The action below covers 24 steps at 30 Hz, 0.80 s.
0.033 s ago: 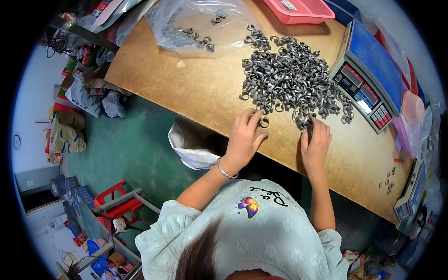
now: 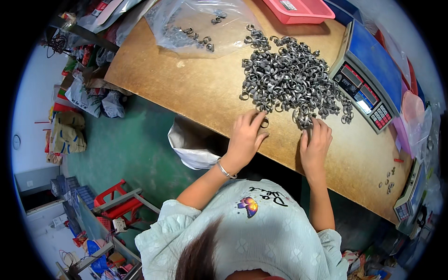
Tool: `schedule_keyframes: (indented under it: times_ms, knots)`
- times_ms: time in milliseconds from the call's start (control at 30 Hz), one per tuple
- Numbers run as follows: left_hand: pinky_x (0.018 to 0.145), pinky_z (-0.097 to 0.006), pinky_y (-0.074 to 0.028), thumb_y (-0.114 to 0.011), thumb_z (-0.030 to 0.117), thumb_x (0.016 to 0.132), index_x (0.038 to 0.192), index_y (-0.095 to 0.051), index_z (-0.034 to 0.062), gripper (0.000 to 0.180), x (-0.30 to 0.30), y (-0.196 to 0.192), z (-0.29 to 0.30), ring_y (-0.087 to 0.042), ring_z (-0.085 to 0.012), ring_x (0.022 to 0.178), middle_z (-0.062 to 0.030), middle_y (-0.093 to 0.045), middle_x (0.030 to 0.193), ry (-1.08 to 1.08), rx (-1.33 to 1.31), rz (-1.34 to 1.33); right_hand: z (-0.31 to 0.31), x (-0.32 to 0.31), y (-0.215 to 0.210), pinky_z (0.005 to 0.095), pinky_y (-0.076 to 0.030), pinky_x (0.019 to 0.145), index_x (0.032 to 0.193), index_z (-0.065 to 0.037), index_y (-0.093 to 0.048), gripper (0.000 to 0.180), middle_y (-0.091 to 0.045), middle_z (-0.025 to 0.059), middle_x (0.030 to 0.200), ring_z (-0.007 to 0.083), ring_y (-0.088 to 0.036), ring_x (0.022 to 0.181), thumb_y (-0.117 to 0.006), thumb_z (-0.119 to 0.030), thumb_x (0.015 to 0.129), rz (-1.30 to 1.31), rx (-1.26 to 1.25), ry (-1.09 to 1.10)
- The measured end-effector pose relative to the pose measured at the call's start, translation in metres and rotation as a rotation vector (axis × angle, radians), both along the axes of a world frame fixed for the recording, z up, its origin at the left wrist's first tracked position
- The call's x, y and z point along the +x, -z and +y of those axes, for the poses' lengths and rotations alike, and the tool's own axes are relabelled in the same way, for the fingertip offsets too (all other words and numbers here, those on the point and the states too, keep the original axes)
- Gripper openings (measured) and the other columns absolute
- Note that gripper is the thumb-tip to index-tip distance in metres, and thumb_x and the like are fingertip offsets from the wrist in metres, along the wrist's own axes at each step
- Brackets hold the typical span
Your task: The person sorts small metal clips on a wooden table by hand, picking up individual pieces and placing them into a white bag. They write on a small card using a pen and handle a plastic bag containing the clips near a digital scale.
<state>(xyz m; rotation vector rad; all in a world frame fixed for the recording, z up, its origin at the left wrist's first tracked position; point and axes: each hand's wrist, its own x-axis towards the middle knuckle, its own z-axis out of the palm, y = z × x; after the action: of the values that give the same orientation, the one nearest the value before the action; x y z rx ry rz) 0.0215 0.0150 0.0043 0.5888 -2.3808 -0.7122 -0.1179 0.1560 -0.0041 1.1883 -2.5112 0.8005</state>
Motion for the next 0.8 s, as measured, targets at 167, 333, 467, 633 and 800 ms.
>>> schedule_keyframes:
  times_ms: [167, 333, 467, 633, 800]
  knots:
    - [0.087, -0.042, -0.043, -0.069, 0.005, 0.077, 0.108, -0.058, -0.0006, 0.033, 0.001, 0.018, 0.002, -0.055, -0.0325, 0.094, -0.0142, -0.055, 0.102, 0.071, 0.185, -0.057, -0.047, 0.013, -0.016, 0.0398, -0.039, 0.084, 0.104, -0.003, -0.061, 0.023, -0.058, 0.0108, 0.106, 0.0282, -0.051, 0.098, -0.061, -0.007, 0.081, 0.084, 0.043, -0.184]
    - [0.086, -0.042, -0.043, -0.069, 0.006, 0.078, 0.113, -0.056, -0.0007, 0.038, 0.010, 0.023, 0.006, -0.054, -0.0336, 0.095, -0.0154, -0.054, 0.105, 0.011, 0.170, -0.020, -0.051, 0.013, 0.002, 0.0389, -0.039, 0.084, 0.098, -0.004, -0.062, 0.016, -0.058, 0.0091, 0.102, 0.0268, -0.052, 0.096, -0.058, -0.007, 0.083, 0.099, 0.126, -0.329]
    - [0.088, -0.041, -0.043, -0.069, 0.006, 0.078, 0.123, -0.053, 0.0012, 0.047, 0.005, 0.006, 0.009, -0.053, -0.0344, 0.098, -0.0165, -0.052, 0.113, 0.048, 0.132, -0.060, -0.046, 0.024, 0.005, 0.0369, -0.040, 0.083, 0.103, 0.000, -0.060, 0.025, -0.059, 0.0115, 0.107, 0.0286, -0.053, 0.098, -0.056, -0.006, 0.079, -0.036, -0.159, -0.254]
    - [0.088, -0.041, -0.044, -0.067, 0.005, 0.080, 0.125, -0.052, 0.0022, 0.048, -0.003, 0.013, 0.010, -0.053, -0.0343, 0.099, -0.0170, -0.050, 0.119, 0.084, 0.117, -0.041, -0.049, 0.015, -0.002, 0.0371, -0.040, 0.081, 0.105, 0.002, -0.061, 0.027, -0.060, 0.0120, 0.106, 0.0278, -0.053, 0.094, -0.059, -0.004, 0.079, 0.013, 0.081, -0.337]
    - [0.087, -0.041, -0.045, -0.064, 0.003, 0.081, 0.121, -0.054, 0.0003, 0.041, 0.005, 0.009, 0.005, -0.053, -0.0346, 0.099, -0.0168, -0.052, 0.118, 0.212, 0.046, -0.051, -0.028, 0.035, 0.003, 0.0379, -0.041, 0.081, 0.101, 0.001, -0.062, 0.025, -0.062, 0.0114, 0.103, 0.0287, -0.054, 0.092, -0.061, 0.002, 0.076, -0.178, -0.069, -0.435]
